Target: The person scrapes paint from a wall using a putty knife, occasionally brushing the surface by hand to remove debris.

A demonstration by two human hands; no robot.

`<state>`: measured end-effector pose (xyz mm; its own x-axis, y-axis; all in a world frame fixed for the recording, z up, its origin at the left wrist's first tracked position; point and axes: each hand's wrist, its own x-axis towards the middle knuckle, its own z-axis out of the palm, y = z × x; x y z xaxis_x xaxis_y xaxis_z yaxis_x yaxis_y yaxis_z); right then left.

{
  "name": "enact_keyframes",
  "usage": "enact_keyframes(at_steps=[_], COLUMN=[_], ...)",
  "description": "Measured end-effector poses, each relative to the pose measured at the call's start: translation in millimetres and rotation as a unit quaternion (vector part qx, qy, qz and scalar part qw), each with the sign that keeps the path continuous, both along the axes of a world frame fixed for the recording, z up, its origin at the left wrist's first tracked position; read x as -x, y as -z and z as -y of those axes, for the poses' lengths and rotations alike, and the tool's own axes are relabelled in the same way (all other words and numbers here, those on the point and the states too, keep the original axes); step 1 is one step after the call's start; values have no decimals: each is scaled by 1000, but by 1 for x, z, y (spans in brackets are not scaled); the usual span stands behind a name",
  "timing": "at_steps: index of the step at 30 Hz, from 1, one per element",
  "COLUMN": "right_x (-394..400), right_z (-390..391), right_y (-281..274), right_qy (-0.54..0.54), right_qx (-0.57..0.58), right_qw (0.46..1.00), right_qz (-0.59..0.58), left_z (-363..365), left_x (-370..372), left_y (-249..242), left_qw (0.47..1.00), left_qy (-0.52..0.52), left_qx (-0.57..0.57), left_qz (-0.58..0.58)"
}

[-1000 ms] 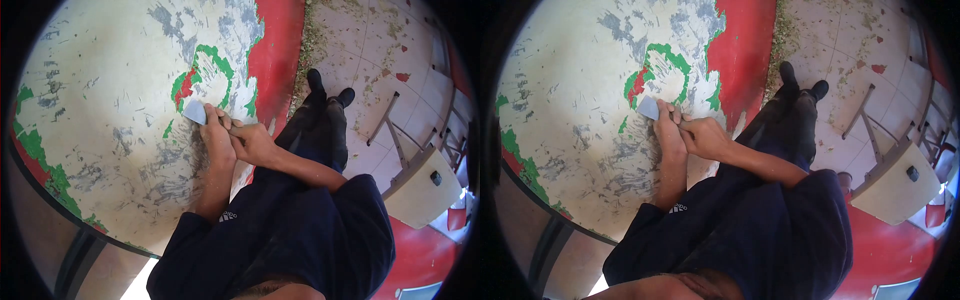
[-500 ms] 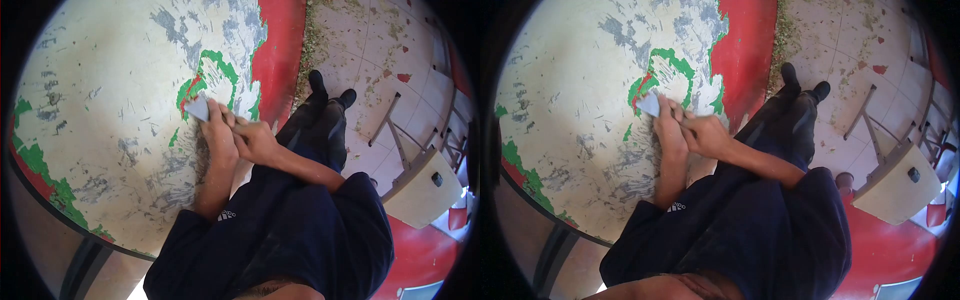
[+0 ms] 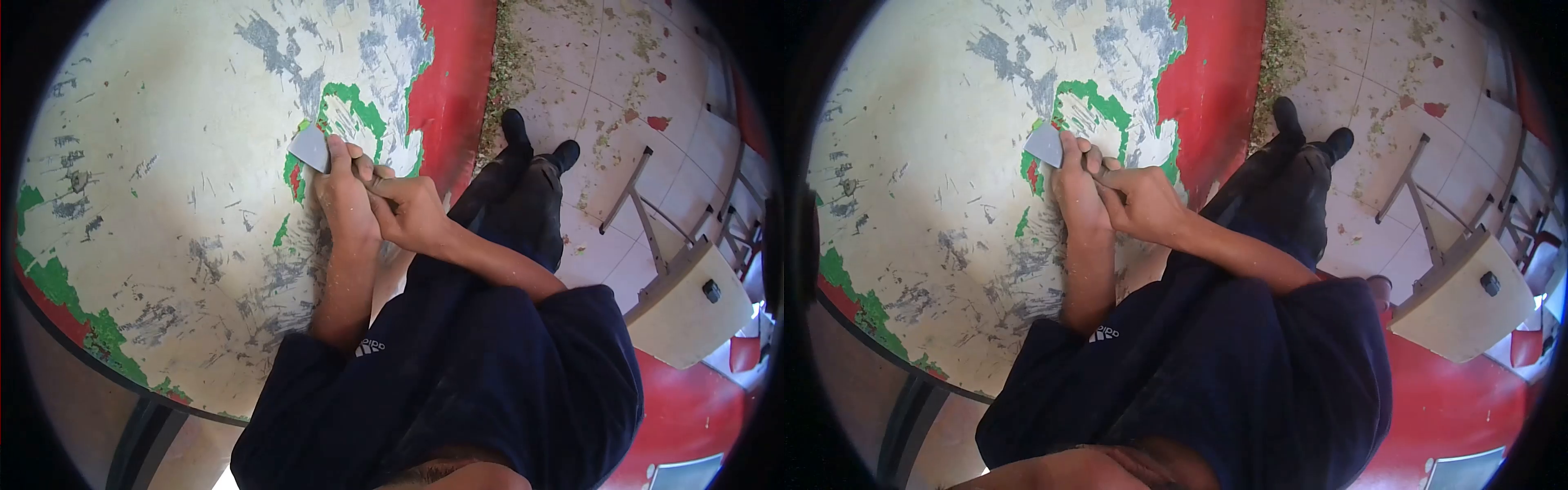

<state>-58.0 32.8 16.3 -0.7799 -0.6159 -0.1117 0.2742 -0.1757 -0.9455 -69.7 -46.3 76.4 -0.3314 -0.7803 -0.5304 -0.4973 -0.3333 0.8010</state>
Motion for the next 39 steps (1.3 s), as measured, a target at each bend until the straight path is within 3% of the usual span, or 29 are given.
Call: enact_keyframes(at_steps=[3,11,15,18,19,22,23,27,30,34,39], right_x=[-7,11,2,21,13,-9,-7,10,-5,-1,-14], right_z=[-17,-10,-15,3,0,-21,-22,-3,-16,-20,-24], right_y=[-2,-2,6,2,9,10,9,8,9,9,9], right_qy=[-45,-16,-48,-14,-18,-44,-62,-19,-43,-78,-50], right_qx=[1,-4,-22,-23,-19,14,9,-21,11,-22,11], right_qw=[999,1000,999,999,1000,999,998,1000,999,996,999], right_qz=[7,14,-7,37,-8,27,30,-2,4,24,10], left_z=[-13,-3,-4,2,6,-19,-17,-4,-18,-12,-18], left_x=[-10,3,-10,21,10,-10,-12,13,1,-12,-20], left_y=[-3,0,17,3,11,4,11,3,2,10,8], left_qw=[1000,999,1000,1000,1000,997,999,999,999,996,998], left_qy=[2,-10,-28,-3,6,-35,-41,-16,-27,-63,-51], left_qx=[-1,-47,1,-11,5,-22,19,-7,18,-38,-18], left_qz=[17,-4,-4,10,-13,58,29,29,33,58,33])
